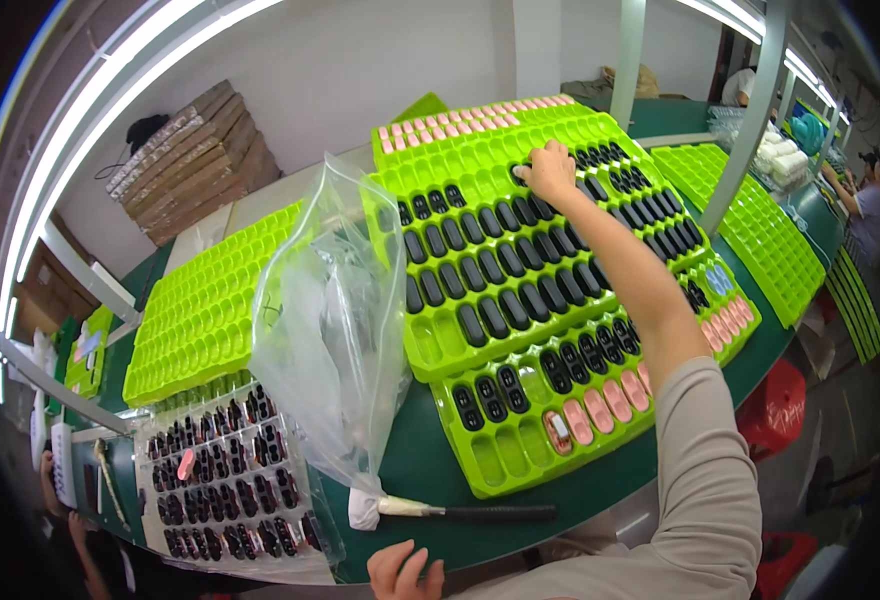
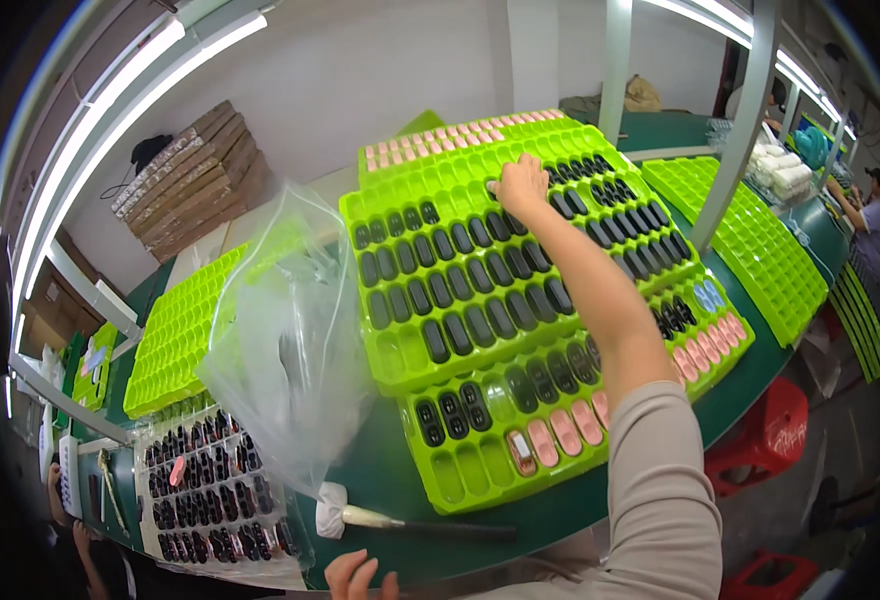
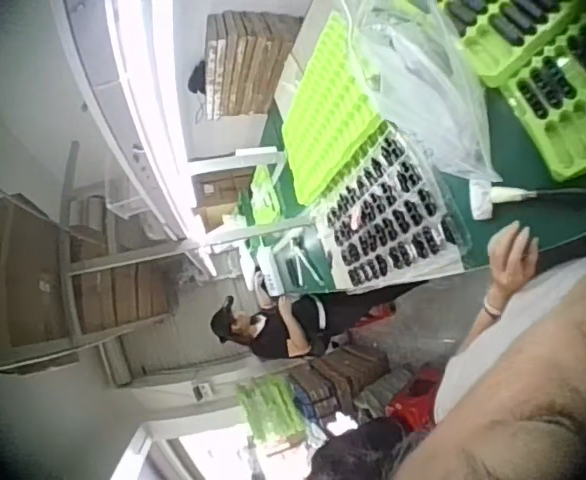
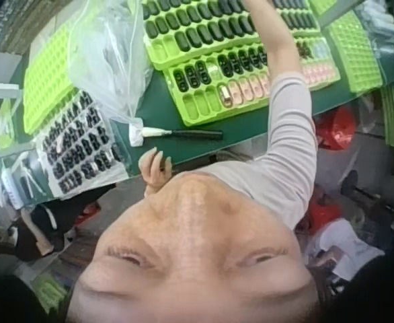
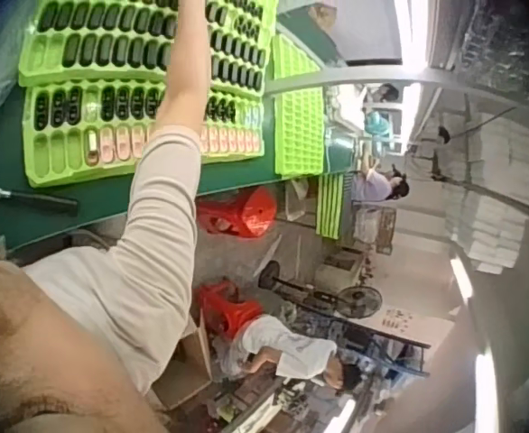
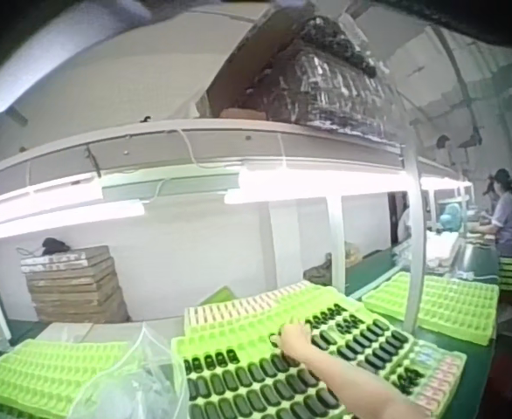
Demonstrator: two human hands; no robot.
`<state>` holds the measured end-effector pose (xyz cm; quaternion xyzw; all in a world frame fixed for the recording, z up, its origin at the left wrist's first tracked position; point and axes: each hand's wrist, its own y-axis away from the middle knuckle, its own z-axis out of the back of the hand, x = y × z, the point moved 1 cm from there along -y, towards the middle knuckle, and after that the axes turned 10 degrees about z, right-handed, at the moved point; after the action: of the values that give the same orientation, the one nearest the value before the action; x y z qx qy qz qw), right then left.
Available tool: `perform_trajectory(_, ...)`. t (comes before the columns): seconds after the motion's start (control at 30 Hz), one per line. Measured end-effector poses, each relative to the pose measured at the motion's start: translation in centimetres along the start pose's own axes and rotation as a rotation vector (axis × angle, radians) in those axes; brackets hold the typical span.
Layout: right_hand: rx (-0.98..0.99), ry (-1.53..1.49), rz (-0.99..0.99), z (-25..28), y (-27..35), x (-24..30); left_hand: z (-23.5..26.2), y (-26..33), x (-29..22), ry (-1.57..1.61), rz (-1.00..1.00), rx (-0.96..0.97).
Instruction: The person assembles small black electronic devices at a factory workstation. They pick up a black casing, insert a battery and a circuit board, and close the unit. The person then uses a white rubber mallet to tap the device, likely to secure the casing, before placing it into a green plastic tray. This process is repeated for multiple units.
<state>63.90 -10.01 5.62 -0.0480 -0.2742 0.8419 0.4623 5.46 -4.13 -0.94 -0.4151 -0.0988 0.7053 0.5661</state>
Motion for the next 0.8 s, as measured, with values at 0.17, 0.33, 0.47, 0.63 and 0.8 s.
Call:
perform_trajectory(0.17,0.035,0.116,-0.150,-4.7,-2.6,1.4,-2.4,1.6,1.0,-0.228,0.188,-0.223)
perform_trajectory(0.33,-0.008,0.097,-0.231,-5.8,-2.7,2.7,-2.6,1.7,1.6,-0.243,0.164,-0.116)
perform_trajectory(0.47,-0.101,-0.033,-0.238,-3.8,-3.1,0.6,-2.6,2.3,2.0,-0.221,0.168,-0.023)
perform_trajectory(0.63,0.306,-0.897,-0.148,2.9,4.2,3.3,-2.1,1.2,1.7,-0.033,0.248,0.027)
perform_trajectory(0.8,0.623,-1.403,-0.249,9.5,18.5,7.7,-1.9,-6.9,-0.8,0.155,0.269,0.318)
